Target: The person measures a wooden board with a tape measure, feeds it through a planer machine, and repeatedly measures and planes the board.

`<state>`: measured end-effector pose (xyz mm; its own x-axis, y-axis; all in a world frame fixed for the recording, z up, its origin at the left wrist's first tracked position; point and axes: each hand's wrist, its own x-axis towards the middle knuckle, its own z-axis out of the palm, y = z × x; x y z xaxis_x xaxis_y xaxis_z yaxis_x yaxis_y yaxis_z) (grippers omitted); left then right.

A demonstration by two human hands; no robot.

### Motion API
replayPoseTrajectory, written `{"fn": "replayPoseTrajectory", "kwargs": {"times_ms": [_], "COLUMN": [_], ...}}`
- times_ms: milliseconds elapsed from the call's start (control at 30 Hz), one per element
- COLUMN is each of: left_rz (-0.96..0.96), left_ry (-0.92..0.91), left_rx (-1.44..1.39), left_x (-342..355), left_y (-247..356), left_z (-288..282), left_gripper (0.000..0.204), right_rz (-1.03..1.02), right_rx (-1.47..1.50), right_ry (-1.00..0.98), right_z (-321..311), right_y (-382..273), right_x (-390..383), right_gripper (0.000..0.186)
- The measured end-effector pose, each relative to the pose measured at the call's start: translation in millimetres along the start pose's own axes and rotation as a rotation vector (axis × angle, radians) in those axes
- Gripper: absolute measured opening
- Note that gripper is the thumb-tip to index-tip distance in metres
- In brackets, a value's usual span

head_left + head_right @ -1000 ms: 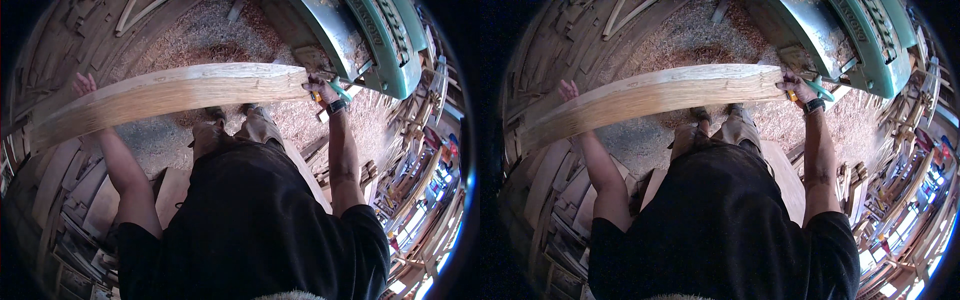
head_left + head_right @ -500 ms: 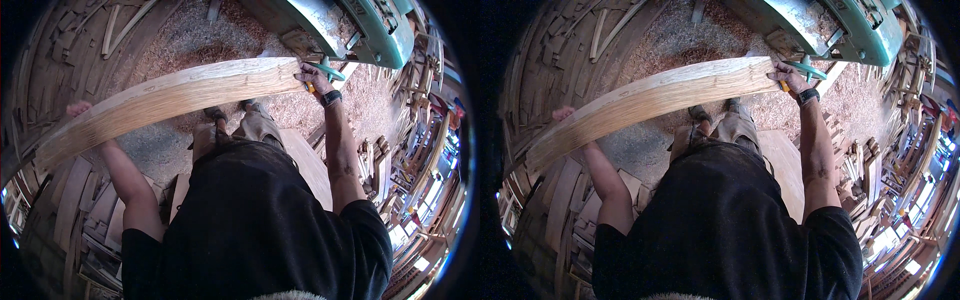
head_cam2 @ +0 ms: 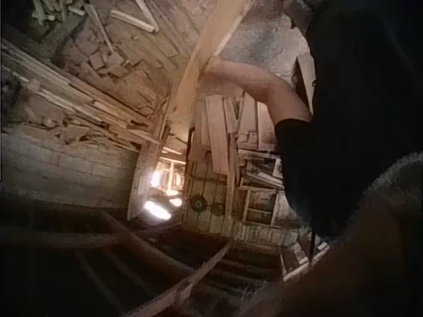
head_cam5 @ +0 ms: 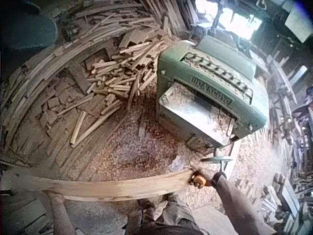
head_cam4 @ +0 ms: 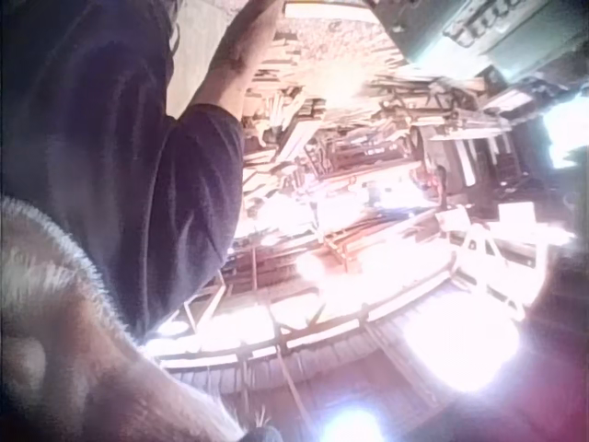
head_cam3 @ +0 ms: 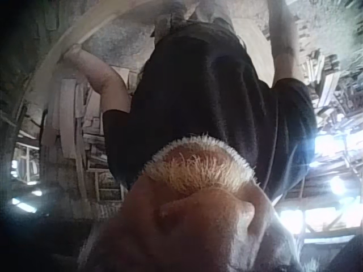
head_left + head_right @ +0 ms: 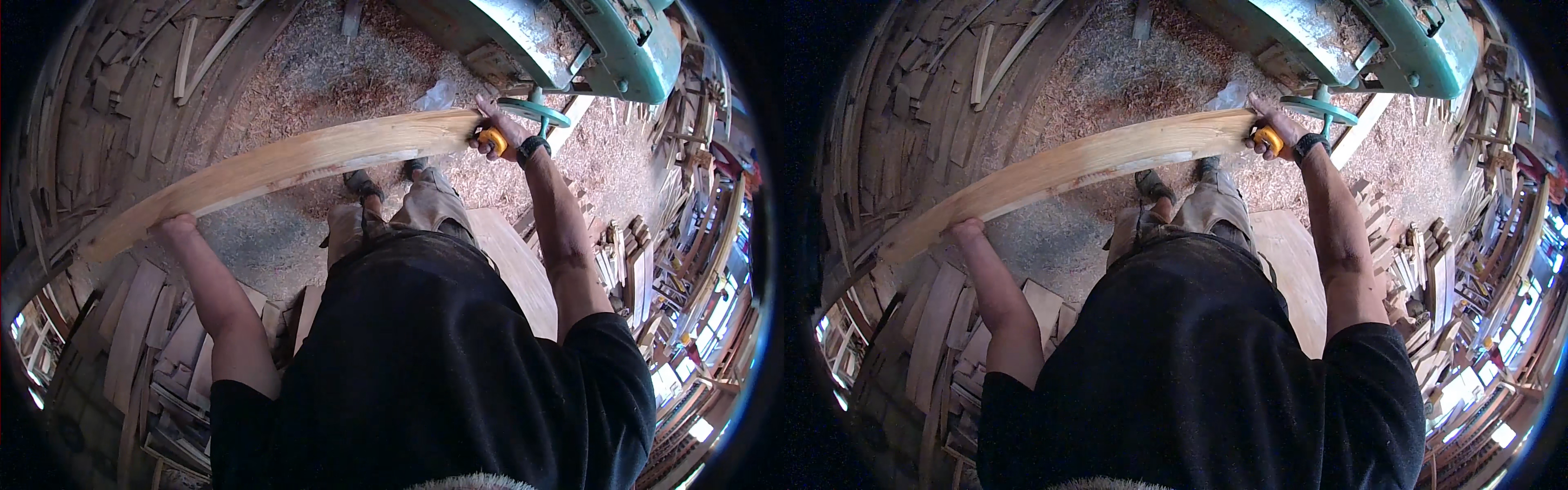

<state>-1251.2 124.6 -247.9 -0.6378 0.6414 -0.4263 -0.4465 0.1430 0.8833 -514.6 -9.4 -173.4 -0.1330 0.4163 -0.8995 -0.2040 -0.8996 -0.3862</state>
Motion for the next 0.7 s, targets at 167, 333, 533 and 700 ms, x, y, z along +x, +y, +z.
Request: {"fn": "replayPoseTrajectory", "kwargs": {"times_ms": [167, 333, 533, 700], "left_rz": [0.033, 0.058, 0.068, 0.056], "left_ry": [-0.027, -0.028, 0.032, 0.033], "left_rx": [0.056, 0.079, 0.082, 0.103], "left_x": [-24, -31, -40, -28], "left_y": [0, 1, 0, -7], "left_z": [5, 1, 13, 15], "left_gripper": [0.064, 0.070, 0.075, 0.075], "right_rz": [0.163, 0.194, 0.205, 0.248], "right_rx": [-0.159, -0.159, -0.057, -0.093], "right_ry": [-0.080, -0.191, -0.105, -0.109], "right_z": [-10, -7, -7, -17], "right_y": [12, 17, 24, 27], "right_x": [22, 24, 17, 11], "right_gripper": [0.064, 0.047, 0.034, 0.031]}}
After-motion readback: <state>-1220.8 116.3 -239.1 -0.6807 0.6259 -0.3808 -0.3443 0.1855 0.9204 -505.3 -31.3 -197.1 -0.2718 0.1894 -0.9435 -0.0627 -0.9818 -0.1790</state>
